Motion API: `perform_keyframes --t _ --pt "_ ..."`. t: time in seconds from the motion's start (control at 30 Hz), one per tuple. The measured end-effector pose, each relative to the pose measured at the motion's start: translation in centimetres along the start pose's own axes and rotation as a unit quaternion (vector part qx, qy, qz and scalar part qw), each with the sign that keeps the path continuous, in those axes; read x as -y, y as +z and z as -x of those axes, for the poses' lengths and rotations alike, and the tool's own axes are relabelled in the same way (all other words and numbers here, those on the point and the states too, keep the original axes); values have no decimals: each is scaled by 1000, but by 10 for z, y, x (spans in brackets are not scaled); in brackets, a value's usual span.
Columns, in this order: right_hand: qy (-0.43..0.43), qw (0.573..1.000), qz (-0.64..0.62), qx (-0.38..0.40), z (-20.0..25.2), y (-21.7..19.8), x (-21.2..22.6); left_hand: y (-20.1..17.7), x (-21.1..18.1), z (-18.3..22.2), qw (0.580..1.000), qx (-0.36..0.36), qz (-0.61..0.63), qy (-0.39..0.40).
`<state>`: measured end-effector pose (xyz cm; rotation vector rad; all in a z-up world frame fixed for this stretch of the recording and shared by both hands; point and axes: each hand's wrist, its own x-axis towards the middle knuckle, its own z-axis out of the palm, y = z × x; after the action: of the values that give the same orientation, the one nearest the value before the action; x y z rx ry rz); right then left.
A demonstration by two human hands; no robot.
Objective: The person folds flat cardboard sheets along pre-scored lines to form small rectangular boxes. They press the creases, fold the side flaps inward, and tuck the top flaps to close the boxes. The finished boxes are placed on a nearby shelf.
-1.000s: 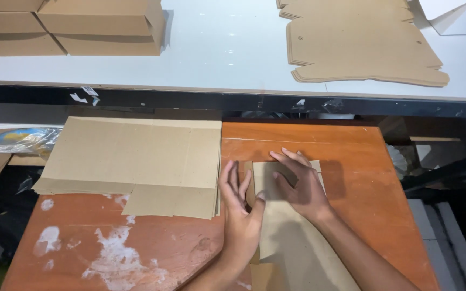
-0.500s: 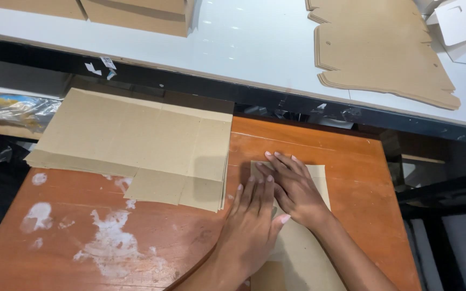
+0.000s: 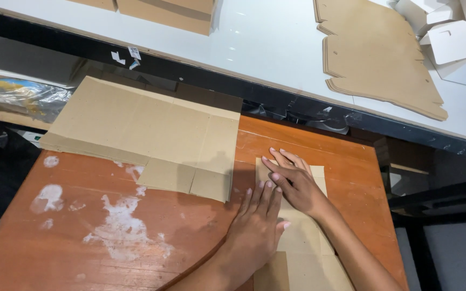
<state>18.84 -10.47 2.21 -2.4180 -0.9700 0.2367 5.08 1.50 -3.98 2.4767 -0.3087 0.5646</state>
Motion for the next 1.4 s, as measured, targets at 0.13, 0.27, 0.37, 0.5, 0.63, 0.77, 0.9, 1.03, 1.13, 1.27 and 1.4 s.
perform_keyframes --t 0.13,0.27,0.37,0.5,0.63,0.77,0.9,1.03,1.13,1.27,1.4 --pt "56 991 -66 107 1 -20 26 2 -8 2 1000 -19 -18 -3" --pt "9 990 126 56 20 -3 56 10 -13 -9 960 242 -139 -34" --pt "-2 980 199 26 29 15 53 29 -12 3 976 69 -203 -17" --pt "-26 963 265 -30 34 36 41 25 -17 -1 980 31 -193 -44" --pt "23 977 212 20 26 33 47 35 -16 0 977 -18 -208 -49" --pt "28 987 153 49 19 23 45 52 -10 11 972 61 -220 -52" --pt "29 991 127 33 21 20 43 47 -9 9 966 113 -230 -37" --pt "7 993 113 20 16 18 44 43 -7 12 985 3 -172 -1" --pt "-4 995 88 35 18 12 53 56 -5 14 976 49 -209 -25" --pt "14 983 183 -6 20 27 45 59 -1 15 979 24 -204 -16" --pt "-9 968 240 -77 9 47 33 52 -5 14 973 54 -221 -25"
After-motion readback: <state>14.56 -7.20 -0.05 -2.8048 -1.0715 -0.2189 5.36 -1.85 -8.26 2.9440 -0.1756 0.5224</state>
